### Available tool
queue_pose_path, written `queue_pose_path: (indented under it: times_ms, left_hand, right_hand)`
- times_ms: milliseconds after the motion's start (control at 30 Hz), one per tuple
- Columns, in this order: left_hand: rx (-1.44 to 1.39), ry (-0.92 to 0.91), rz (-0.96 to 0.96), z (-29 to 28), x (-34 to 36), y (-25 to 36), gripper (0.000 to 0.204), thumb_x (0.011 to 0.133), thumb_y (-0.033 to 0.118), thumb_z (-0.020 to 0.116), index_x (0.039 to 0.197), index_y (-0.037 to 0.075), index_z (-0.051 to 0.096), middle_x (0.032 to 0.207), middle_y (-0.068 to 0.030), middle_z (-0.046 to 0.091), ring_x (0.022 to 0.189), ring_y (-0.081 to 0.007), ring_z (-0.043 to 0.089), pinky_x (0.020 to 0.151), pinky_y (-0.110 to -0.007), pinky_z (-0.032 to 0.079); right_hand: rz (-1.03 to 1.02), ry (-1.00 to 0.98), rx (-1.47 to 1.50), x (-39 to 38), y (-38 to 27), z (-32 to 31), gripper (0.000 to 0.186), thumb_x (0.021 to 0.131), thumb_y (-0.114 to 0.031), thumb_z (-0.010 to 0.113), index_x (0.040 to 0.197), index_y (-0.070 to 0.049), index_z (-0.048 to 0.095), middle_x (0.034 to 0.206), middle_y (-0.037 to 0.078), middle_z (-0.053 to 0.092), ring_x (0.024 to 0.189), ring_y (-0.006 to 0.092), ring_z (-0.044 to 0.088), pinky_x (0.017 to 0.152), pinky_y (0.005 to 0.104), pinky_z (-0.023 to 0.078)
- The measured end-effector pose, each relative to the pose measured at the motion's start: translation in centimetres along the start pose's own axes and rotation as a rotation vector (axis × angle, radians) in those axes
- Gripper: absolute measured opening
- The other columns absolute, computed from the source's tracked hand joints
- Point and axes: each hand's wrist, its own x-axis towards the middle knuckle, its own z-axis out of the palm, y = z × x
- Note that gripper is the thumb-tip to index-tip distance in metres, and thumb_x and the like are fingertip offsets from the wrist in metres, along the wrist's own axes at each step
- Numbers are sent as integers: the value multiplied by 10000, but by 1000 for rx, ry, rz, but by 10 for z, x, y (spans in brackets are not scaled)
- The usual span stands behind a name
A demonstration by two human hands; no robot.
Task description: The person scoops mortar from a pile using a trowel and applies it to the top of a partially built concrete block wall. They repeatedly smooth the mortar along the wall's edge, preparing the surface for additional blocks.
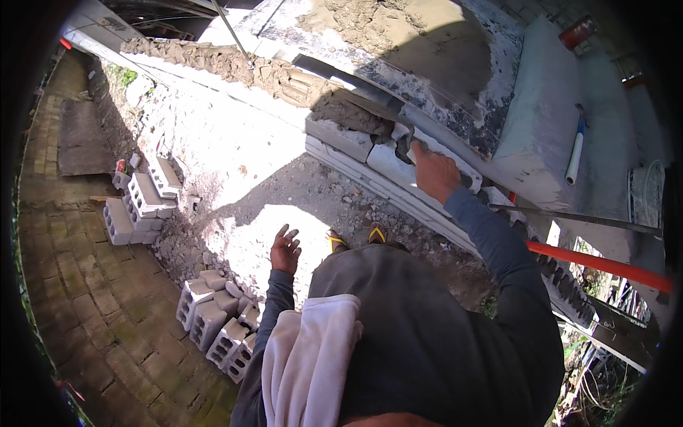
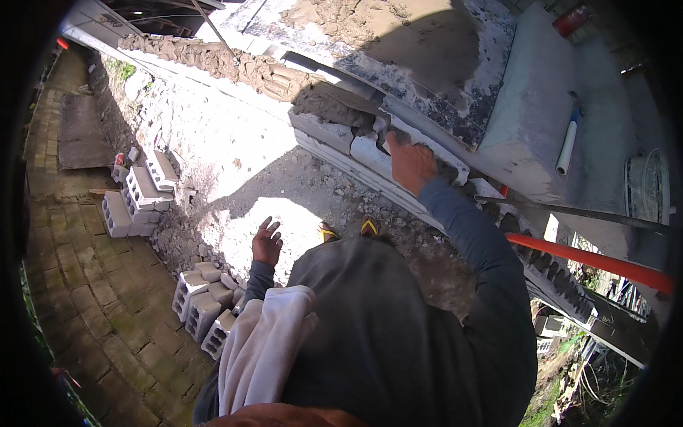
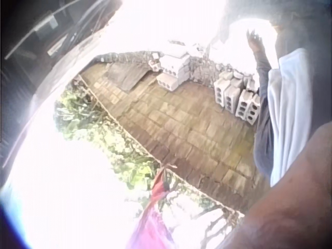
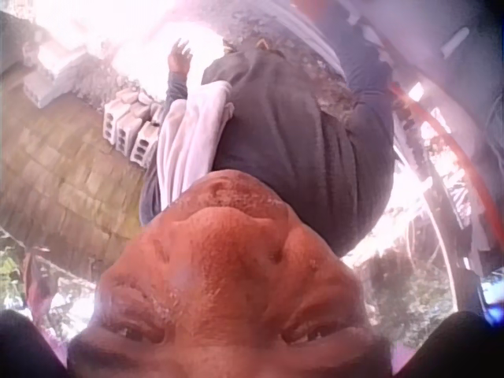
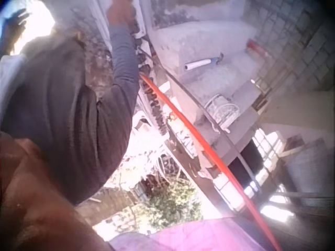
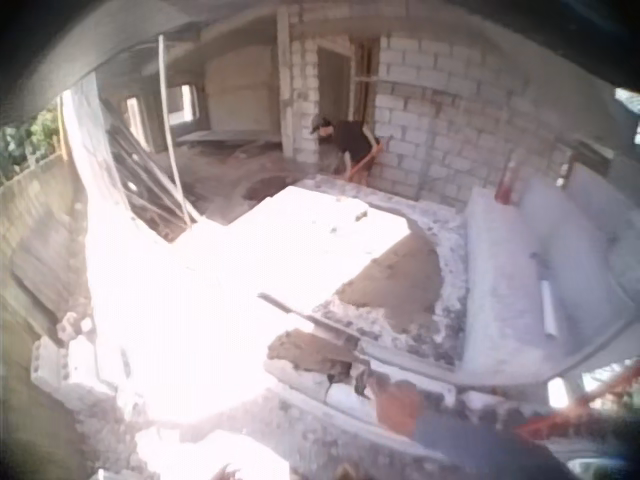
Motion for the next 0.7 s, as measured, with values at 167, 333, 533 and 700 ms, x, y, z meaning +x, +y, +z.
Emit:
queue_pose_path:
  times_ms: [167, 333, 533, 700]
  left_hand:
    - [171, 250, -121, -56, 5, -32, 699, 778, 102, 524, 1469, 94, 419, 1227, -80, 644, 901, -178, 578, 703, -319, 469]
    - [405, 159, -236, -63, 17, -37, 711, 763, 82, 541, 1461, 104, 404, 1247, -108, 656, 903, -201, 615, 740, -351, 495]
    - [593, 8, -206, -56, 28, 1, 604, 882, 109, 520, 1475, 115, 403, 1312, -106, 638, 1037, -231, 630, 858, -386, 486]
    - [567, 96, -194, -82, 22, 12, 593, 901, 170, 560, 1472, 123, 405, 1311, -98, 639, 1044, -232, 629, 871, -397, 480]
  right_hand:
    - [49, 116, 456, -81, -24, -2, 558, 945, -242, 568, 1405, 26, 400, 980, 306, 677, 913, 481, 666, 834, 548, 512]
    - [82, 85, 904, -62, -69, 22, 539, 988, -340, 556, 1343, 56, 472, 837, 184, 663, 585, 263, 644, 602, 428, 514]
    - [291, -92, 1244, -61, -48, 56, 439, 1017, -348, 512, 1227, 36, 501, 712, 52, 540, 505, 142, 539, 491, 338, 469]
    - [381, -133, 1266, -104, -68, 33, 490, 998, -347, 532, 1242, 76, 495, 740, 87, 577, 508, 167, 572, 484, 353, 498]
